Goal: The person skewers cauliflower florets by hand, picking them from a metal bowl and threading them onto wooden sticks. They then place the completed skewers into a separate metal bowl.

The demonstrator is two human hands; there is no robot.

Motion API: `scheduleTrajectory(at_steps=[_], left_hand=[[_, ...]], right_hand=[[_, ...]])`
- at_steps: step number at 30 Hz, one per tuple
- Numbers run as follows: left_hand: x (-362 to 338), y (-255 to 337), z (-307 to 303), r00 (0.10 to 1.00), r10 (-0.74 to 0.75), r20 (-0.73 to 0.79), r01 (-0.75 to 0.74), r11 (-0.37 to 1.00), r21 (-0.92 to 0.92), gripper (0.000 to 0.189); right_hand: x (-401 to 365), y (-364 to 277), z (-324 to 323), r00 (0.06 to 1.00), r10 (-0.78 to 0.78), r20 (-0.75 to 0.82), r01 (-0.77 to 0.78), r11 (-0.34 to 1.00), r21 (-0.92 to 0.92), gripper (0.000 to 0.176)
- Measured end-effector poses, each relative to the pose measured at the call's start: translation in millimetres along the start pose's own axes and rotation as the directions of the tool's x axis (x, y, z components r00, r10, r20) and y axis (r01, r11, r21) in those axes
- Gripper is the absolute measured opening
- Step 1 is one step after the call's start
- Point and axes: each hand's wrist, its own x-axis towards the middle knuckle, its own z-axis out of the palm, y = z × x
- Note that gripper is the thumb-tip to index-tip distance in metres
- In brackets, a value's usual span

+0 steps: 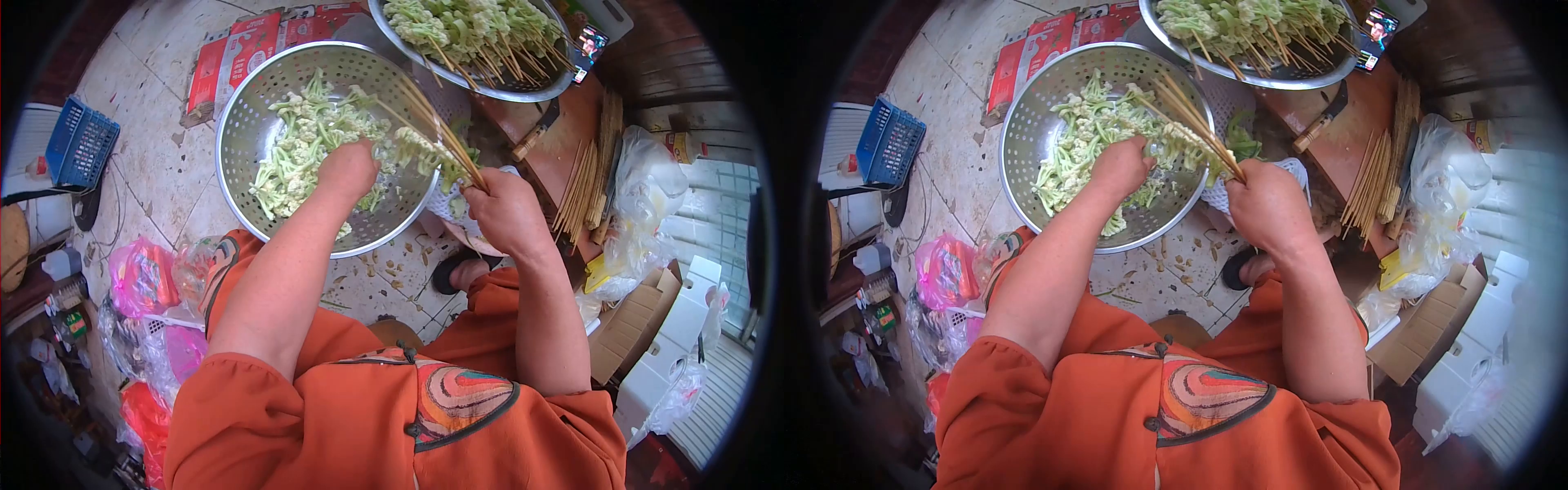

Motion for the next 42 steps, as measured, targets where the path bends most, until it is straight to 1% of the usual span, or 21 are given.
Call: scheduleTrajectory(at_steps=[2,5,7,8,9,11,12,13,15,16,17,18,19,21,22,23,25,27,33,40,42], left_hand=[[-0.6,3.8,-2.5,0.999,0.026,0.019,-0.027,0.998,0.050,0.029],[-3.2,12.8,-30.3,0.997,-0.039,0.073,0.030,0.992,0.120,0.027],[-1.6,16.2,-54.6,0.973,-0.159,0.166,0.117,0.964,0.241,0.022],[0.0,8.1,-58.1,0.987,-0.140,0.085,0.124,0.977,0.175,0.019],[-0.3,0.7,-64.9,0.987,-0.140,0.082,0.124,0.976,0.178,0.019],[-3.6,-7.7,-83.5,0.990,-0.137,0.035,0.141,0.969,-0.204,0.018],[-7.5,-8.0,-91.5,0.965,-0.233,0.120,0.262,0.845,-0.466,0.015],[-12.9,-6.0,-99.0,0.965,-0.236,0.114,0.262,0.845,-0.467,0.015],[-23.0,-1.6,-110.8,0.950,-0.298,0.089,0.218,0.431,-0.876,0.013],[-26.5,-3.8,-115.1,0.956,-0.275,0.102,0.193,0.328,-0.925,0.019],[-28.8,-6.0,-117.4,0.957,-0.277,0.090,0.182,0.328,-0.927,0.019],[-30.2,-7.4,-117.6,0.961,-0.259,0.097,0.143,0.164,-0.976,0.021],[-31.7,-7.5,-118.3,0.966,-0.238,0.101,0.103,-0.005,-0.995,0.023],[-35.6,-2.1,-122.4,0.965,-0.246,0.096,0.085,-0.055,-0.995,0.024],[-37.9,0.4,-123.6,0.963,-0.247,0.107,0.073,-0.143,-0.987,0.023],[-40.1,2.8,-124.6,0.962,-0.245,0.121,0.064,-0.229,-0.971,0.023],[-43.2,5.6,-128.3,0.959,-0.252,0.129,0.064,-0.252,-0.966,0.021],[-44.1,5.6,-130.7,0.960,-0.239,0.148,0.062,-0.334,-0.941,0.021],[-43.6,-0.7,-138.8,0.962,-0.261,0.085,-0.027,-0.401,-0.916,0.022],[-44.1,-4.7,-142.0,0.963,-0.267,0.047,-0.059,-0.377,-0.924,0.021],[-44.8,-5.2,-143.1,0.964,-0.264,-0.011,-0.089,-0.288,-0.953,0.022]], right_hand=[[1.8,-1.3,-0.4,1.000,-0.003,0.030,0.006,0.994,-0.105,0.025],[6.3,-4.6,0.4,0.998,0.003,0.069,0.008,0.987,-0.159,0.024],[13.5,-3.3,7.6,0.995,0.013,0.102,0.006,0.984,-0.178,0.024],[17.2,-1.5,12.2,0.990,0.020,0.139,0.008,0.979,-0.202,0.024],[20.4,-0.1,16.0,0.990,0.018,0.138,0.010,0.980,-0.200,0.024],[26.0,0.5,24.0,0.988,0.007,0.151,0.029,0.972,-0.234,0.025],[26.6,2.3,26.2,0.988,0.001,0.151,0.034,0.972,-0.234,0.025],[27.2,6.4,26.0,0.992,0.013,0.128,0.022,0.964,-0.264,0.024],[25.5,5.0,19.5,0.995,0.011,0.099,0.018,0.955,-0.296,0.024],[20.2,1.2,13.4,0.998,-0.051,-0.031,0.039,0.950,-0.308,0.023],[15.5,-1.2,8.6,0.980,-0.114,-0.161,0.056,0.945,-0.323,0.023],[12.8,-0.1,6.7,0.936,-0.241,-0.258,0.157,0.939,-0.306,0.022],[8.6,-5.5,4.5,0.932,-0.250,-0.262,0.164,0.936,-0.310,0.022],[-1.3,-20.1,0.2,0.936,-0.251,-0.248,0.275,0.959,0.068,0.024],[-3.6,-20.7,8.0,0.963,-0.224,-0.148,0.262,0.907,0.329,0.026],[-7.1,-26.8,10.4,0.963,-0.226,-0.147,0.263,0.907,0.330,0.026],[-11.6,-40.4,12.4,0.969,-0.243,0.045,0.215,0.918,0.334,0.028],[-8.9,-42.5,16.6,0.962,-0.267,0.053,0.235,0.914,0.330,0.028],[-9.0,-48.3,15.6,0.965,-0.259,0.030,0.230,0.897,0.377,0.024],[-10.6,-51.4,12.8,0.974,-0.224,0.045,0.182,0.879,0.441,0.018],[-10.7,-51.7,12.5,0.975,-0.218,0.047,0.173,0.873,0.457,0.017]])
